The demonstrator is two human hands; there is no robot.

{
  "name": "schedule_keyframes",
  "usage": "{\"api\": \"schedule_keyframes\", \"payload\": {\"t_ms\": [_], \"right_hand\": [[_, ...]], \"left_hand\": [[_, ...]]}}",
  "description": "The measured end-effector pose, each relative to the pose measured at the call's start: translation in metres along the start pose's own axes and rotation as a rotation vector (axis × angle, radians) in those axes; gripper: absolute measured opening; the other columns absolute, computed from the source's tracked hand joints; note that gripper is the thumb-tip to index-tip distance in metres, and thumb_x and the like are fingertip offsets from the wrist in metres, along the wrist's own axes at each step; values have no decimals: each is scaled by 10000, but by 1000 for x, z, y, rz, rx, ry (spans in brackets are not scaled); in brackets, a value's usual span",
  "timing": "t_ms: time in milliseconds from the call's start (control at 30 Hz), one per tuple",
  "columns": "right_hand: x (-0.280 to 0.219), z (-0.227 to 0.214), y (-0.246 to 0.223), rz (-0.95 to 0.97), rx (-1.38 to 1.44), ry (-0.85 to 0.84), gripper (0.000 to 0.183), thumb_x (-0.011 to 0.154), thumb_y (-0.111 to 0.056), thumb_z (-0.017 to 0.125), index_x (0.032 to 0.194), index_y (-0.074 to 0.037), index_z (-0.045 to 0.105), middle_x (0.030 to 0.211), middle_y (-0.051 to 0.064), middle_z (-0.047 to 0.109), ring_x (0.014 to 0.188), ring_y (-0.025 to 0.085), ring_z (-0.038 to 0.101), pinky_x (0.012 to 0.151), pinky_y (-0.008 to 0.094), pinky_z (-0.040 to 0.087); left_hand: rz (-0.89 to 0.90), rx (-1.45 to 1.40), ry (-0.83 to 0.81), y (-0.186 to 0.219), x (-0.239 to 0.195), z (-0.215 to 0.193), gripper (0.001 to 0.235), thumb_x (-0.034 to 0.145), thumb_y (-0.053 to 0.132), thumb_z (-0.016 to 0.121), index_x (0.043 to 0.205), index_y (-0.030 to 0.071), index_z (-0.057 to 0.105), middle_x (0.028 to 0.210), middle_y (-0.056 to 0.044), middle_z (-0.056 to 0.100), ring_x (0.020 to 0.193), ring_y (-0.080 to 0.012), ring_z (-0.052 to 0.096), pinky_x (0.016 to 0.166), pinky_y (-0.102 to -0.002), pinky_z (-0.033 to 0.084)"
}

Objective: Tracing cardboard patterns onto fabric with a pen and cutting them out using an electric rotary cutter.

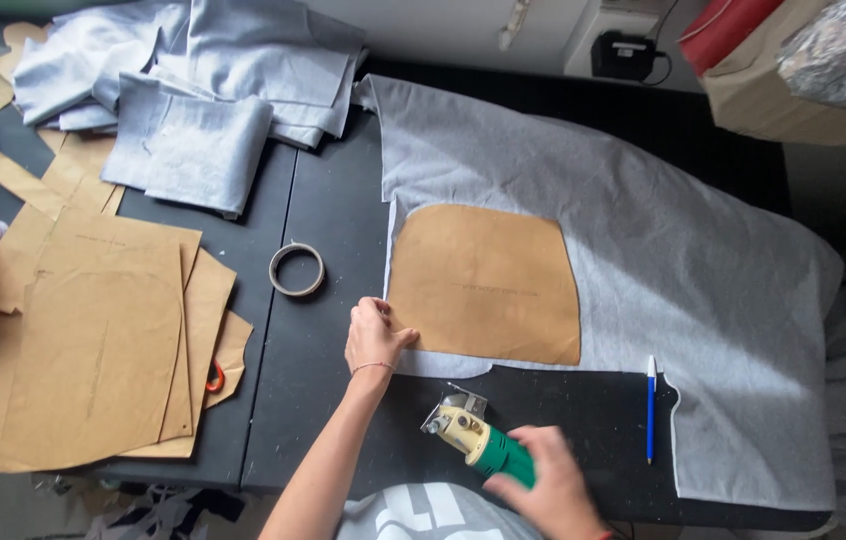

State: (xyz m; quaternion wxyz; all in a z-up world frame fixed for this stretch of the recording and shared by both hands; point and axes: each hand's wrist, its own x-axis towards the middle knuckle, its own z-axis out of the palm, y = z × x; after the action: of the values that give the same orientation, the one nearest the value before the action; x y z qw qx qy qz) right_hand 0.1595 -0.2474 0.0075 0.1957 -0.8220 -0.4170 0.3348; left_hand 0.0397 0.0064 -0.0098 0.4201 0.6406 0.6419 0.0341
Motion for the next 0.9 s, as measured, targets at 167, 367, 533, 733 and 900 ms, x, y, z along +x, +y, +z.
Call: {"api": "schedule_keyframes", "payload": {"t_ms": [167,367,533,733,900], "right_hand": [[5,24,-9,-129,-454,58,654,561,-368,756,1099,-221,415,974,11,416,862,206,467,663,372,465],[-6,3,16,-64,59,226,570,473,-283,792,1001,-157,618,817,-21,560,740,124,571,642,235,453],[-27,-19,77,589,1168,-30,529,605,-102,595,1088,103,528,813,363,630,658,408,600,589,438,478],[-19,-81,17,883,308,22,467,541,-261,745,982,-127,666,876,50,705,819,162,624,762,255,435],[-8,-93,-19,950,362,104,369,648,-281,654,956,-83,604,654,156,697,592,245,661,663,307,477]], "left_hand": [[32,65,40,-11,6,8,482,608,243,750,973,151,448,994,-72,443,802,-290,566,671,-406,462],[-60,51,-78,-8,11,-4,327,588,293,708,833,203,512,910,8,486,807,-193,550,689,-341,428],[97,-118,-83,-62,-9,-31,206,747,275,615,683,157,459,682,40,513,642,-119,450,637,-249,357],[-214,-187,598,-193,-58,-84,263,839,254,588,1024,78,525,940,-108,565,843,-250,542,746,-359,388],[248,389,1073,-137,-105,-101,634,632,-49,588,1235,-149,420,1090,-253,364,997,-439,397,811,-526,340]]}}
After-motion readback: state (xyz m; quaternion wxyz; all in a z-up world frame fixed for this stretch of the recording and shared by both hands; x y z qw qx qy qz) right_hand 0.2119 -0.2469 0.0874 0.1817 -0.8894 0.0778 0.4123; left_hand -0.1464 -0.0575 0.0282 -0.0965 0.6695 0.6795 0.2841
